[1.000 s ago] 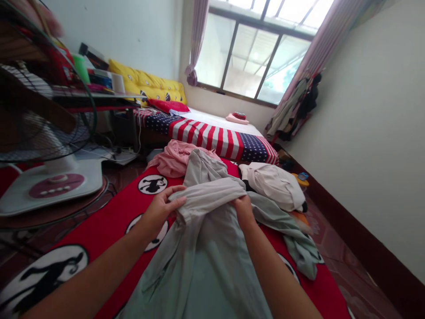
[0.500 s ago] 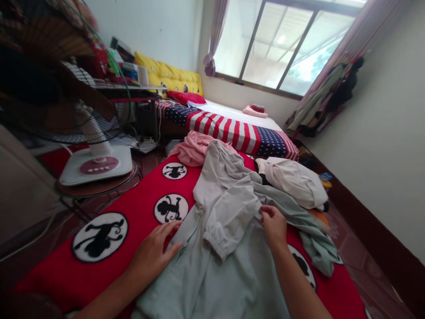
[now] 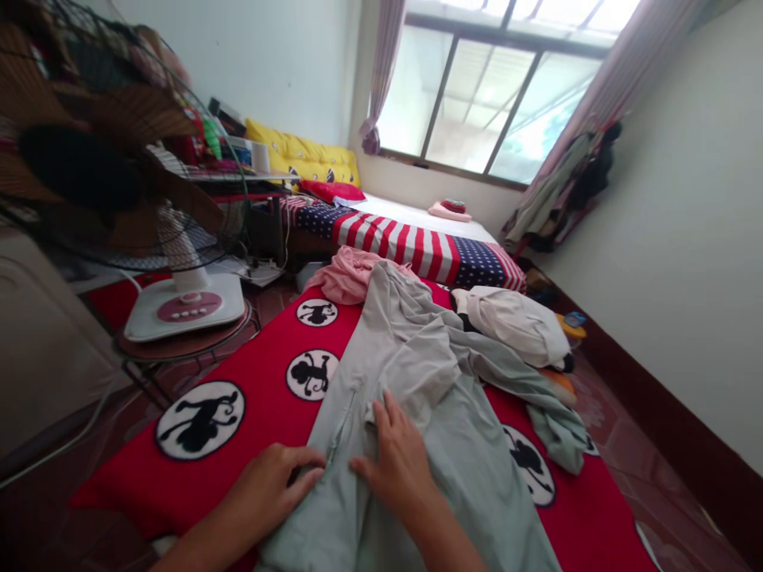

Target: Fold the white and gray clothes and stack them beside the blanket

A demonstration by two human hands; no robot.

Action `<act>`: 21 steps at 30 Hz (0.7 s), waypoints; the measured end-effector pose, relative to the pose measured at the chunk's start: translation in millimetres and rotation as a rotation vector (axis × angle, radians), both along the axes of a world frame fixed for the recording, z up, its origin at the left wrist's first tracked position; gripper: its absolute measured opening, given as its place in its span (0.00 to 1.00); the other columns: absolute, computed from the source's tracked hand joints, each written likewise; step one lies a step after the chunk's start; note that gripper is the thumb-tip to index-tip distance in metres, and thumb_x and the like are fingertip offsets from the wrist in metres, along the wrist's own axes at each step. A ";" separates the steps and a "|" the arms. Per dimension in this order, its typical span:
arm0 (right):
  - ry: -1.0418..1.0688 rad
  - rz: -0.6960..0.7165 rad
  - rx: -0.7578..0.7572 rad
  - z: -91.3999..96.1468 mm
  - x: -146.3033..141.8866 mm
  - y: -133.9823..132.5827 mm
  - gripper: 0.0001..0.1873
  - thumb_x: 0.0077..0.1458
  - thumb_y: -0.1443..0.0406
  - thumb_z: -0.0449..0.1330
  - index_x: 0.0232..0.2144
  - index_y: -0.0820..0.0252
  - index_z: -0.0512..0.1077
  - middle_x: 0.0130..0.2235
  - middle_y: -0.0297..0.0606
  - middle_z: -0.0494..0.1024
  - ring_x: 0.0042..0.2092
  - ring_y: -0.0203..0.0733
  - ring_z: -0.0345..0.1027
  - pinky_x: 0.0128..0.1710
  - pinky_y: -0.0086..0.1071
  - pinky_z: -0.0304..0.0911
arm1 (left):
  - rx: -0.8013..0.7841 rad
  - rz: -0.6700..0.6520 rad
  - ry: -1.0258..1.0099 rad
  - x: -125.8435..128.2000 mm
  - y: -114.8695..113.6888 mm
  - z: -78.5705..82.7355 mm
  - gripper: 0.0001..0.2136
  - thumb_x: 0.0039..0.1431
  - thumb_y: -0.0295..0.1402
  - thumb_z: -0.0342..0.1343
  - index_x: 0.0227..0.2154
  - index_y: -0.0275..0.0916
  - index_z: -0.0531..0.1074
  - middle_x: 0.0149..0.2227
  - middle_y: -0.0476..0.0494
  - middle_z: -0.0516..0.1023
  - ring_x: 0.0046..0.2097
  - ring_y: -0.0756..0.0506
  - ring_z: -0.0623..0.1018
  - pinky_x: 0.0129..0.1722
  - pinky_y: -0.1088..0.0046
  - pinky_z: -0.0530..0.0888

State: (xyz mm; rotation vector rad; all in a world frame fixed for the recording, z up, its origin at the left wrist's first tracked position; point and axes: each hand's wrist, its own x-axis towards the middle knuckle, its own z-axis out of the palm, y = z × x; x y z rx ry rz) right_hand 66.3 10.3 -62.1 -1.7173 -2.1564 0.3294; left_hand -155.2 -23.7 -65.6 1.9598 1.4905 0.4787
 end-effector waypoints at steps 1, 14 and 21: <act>-0.019 -0.022 -0.015 -3.4 -1.2 -0.5 0.27 0.48 0.62 0.62 0.51 0.61 0.70 0.62 0.50 0.61 0.60 0.55 0.60 0.57 0.45 0.58 | 0.010 -0.011 0.048 -2.2 0.1 3.7 0.10 0.59 0.35 0.52 0.34 0.48 0.79 0.32 0.47 0.81 0.36 0.43 0.78 0.35 0.71 0.66; 0.401 0.371 -0.178 35.2 -18.3 -52.0 0.09 0.50 0.71 0.57 0.34 0.58 0.75 0.39 0.37 0.80 0.40 0.38 0.73 0.41 0.26 0.63 | -0.159 0.110 -0.611 48.8 67.3 -18.5 0.36 0.46 0.45 0.59 0.55 0.26 0.65 0.43 0.33 0.77 0.44 0.38 0.77 0.44 0.65 0.73; 0.483 0.076 -0.109 50.2 14.3 40.8 0.11 0.55 0.61 0.57 0.29 0.60 0.77 0.25 0.34 0.78 0.28 0.36 0.70 0.29 0.26 0.62 | 0.062 0.094 -0.539 59.0 61.5 -41.3 0.21 0.48 0.28 0.56 0.48 0.39 0.74 0.47 0.41 0.78 0.48 0.40 0.77 0.49 0.67 0.72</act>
